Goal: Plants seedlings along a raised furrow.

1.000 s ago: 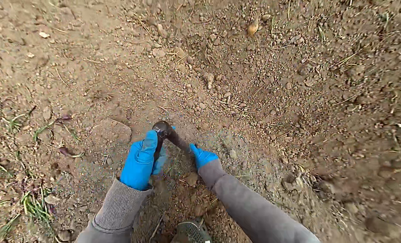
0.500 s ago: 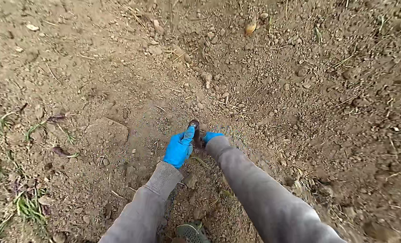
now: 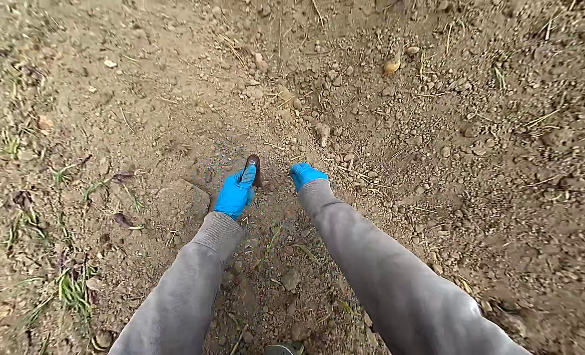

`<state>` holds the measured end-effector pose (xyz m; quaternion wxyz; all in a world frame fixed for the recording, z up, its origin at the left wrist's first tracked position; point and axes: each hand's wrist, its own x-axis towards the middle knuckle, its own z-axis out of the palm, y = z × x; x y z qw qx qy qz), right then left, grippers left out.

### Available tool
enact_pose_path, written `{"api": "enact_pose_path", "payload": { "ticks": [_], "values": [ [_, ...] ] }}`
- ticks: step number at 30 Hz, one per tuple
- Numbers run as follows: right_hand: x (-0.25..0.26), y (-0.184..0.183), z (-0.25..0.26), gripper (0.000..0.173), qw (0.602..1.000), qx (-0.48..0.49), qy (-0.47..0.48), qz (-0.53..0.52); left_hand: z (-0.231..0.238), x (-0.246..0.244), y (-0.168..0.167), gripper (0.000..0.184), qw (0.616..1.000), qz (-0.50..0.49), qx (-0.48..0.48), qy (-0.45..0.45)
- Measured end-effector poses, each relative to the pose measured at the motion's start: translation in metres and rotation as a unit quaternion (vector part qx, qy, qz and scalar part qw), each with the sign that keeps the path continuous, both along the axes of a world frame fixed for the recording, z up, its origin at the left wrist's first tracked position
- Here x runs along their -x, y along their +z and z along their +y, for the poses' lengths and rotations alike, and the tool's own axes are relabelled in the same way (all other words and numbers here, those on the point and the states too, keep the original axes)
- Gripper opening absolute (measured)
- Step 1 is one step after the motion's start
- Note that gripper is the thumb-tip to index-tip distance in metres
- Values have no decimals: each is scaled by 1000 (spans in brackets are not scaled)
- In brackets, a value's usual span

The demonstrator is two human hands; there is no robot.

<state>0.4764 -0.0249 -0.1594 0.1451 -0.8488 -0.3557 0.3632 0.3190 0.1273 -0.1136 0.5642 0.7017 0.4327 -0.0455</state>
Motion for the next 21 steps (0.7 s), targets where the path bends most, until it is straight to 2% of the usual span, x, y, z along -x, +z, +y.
{"api": "enact_pose_path", "payload": {
  "ticks": [2, 4, 7, 9, 10, 12, 14, 17, 19, 21],
  "values": [
    [2, 1, 30, 30, 999, -22, 27, -8, -2, 5, 3, 51, 999, 0, 36, 22],
    [13, -8, 62, 29, 998, -4, 59, 2, -8, 15, 20, 48, 995, -43, 46, 81],
    [44, -39, 106, 27, 984, 89, 142, 54, -15, 59, 71, 56, 980, -151, 15, 130],
    [61, -47, 113, 33, 972, 154, 164, 73, -22, 102, 112, 61, 964, -216, -9, 153],
    [63, -46, 112, 37, 971, 159, 166, 63, -26, 124, 131, 61, 955, -242, -29, 169],
    [62, -39, 108, 42, 980, 111, 163, 3, -32, 167, 151, 60, 945, -252, -61, 198],
    [68, -24, 111, 38, 990, 4, 130, -50, -39, 199, 139, 57, 939, -229, -74, 247],
    [101, 18, 156, 32, 972, -167, 153, -57, -49, 219, 77, 63, 923, -192, -62, 328],
    [133, 53, 207, 36, 955, -205, 212, -19, -52, 214, 43, 71, 918, -166, -66, 355],
    [166, 77, 261, 46, 938, -195, 285, 6, -50, 206, 26, 80, 922, -122, -83, 358]
  ]
}}
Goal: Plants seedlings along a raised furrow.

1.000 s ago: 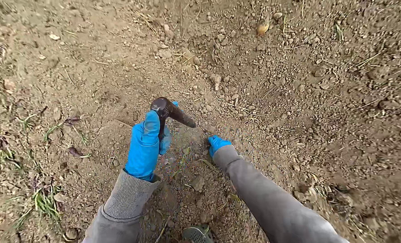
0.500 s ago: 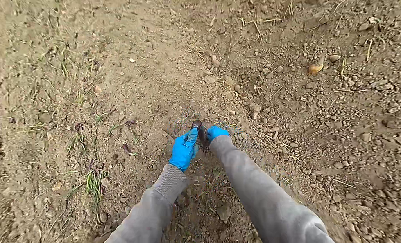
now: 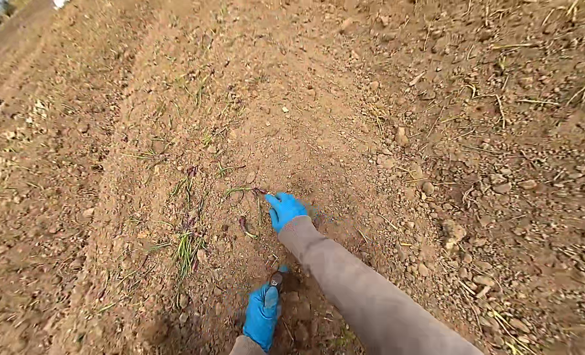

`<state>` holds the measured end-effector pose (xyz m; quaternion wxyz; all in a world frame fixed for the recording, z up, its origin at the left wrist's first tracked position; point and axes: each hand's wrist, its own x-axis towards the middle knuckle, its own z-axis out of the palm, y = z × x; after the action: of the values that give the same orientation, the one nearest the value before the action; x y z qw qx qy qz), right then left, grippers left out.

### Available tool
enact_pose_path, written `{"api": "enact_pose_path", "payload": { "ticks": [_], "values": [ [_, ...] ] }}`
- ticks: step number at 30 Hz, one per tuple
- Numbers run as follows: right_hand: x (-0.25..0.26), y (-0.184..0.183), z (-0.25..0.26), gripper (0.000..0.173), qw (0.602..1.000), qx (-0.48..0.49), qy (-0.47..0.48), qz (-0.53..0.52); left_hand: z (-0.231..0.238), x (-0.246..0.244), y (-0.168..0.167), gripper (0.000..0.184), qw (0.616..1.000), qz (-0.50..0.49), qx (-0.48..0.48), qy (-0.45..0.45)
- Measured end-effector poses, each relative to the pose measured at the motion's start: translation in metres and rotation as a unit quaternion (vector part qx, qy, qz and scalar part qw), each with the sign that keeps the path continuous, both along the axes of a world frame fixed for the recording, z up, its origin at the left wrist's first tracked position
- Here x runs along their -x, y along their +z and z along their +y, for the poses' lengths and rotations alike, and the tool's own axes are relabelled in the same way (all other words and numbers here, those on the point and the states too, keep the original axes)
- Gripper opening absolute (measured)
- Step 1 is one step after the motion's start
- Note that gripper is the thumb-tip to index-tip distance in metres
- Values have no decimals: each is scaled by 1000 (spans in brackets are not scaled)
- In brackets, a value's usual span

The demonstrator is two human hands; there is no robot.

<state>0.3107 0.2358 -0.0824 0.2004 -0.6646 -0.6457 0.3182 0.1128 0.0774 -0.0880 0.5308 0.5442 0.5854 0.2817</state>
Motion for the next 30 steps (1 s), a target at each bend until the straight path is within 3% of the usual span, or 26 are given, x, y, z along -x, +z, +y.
{"api": "enact_pose_path", "payload": {
  "ticks": [2, 4, 6, 8, 9, 13, 16, 20, 24, 26, 28, 30],
  "values": [
    [23, 15, 40, 47, 997, 44, 69, -6, 7, 2, -8, 81, 1000, 21, 9, -9],
    [29, 49, 56, 46, 981, 151, 118, -28, 13, 7, -12, 80, 1000, 6, 24, -12],
    [25, 65, 59, 41, 972, 217, 84, -34, 17, 12, -17, 80, 999, -15, 36, -14],
    [24, 42, 53, 43, 984, 175, -11, -30, 21, 16, -24, 83, 999, -17, 39, -24],
    [28, 33, 51, 52, 987, 157, -34, -25, 23, 16, -27, 84, 999, -9, 40, -29],
    [68, 32, 37, 53, 987, 146, 65, -2, 25, 15, -31, 86, 997, 38, 46, -48],
    [109, 28, 30, 48, 968, 229, 74, -73, 27, 16, -27, 86, 995, 59, 47, -70],
    [131, -1, 32, 41, 963, 184, 101, -171, 33, 19, -17, 86, 987, 81, 65, -121],
    [113, 31, 46, 42, 971, 162, 101, -141, 36, 20, -8, 77, 979, 64, 105, -162],
    [94, 40, 61, 38, 983, 135, 26, -121, 38, 20, -6, 82, 976, 66, 112, -174],
    [81, 37, 79, 37, 981, 114, -57, -146, 40, 16, 0, 75, 971, 79, 135, -183],
    [81, 55, 94, 41, 974, 161, -67, -141, 43, 17, 3, 72, 968, 74, 148, -190]
  ]
}}
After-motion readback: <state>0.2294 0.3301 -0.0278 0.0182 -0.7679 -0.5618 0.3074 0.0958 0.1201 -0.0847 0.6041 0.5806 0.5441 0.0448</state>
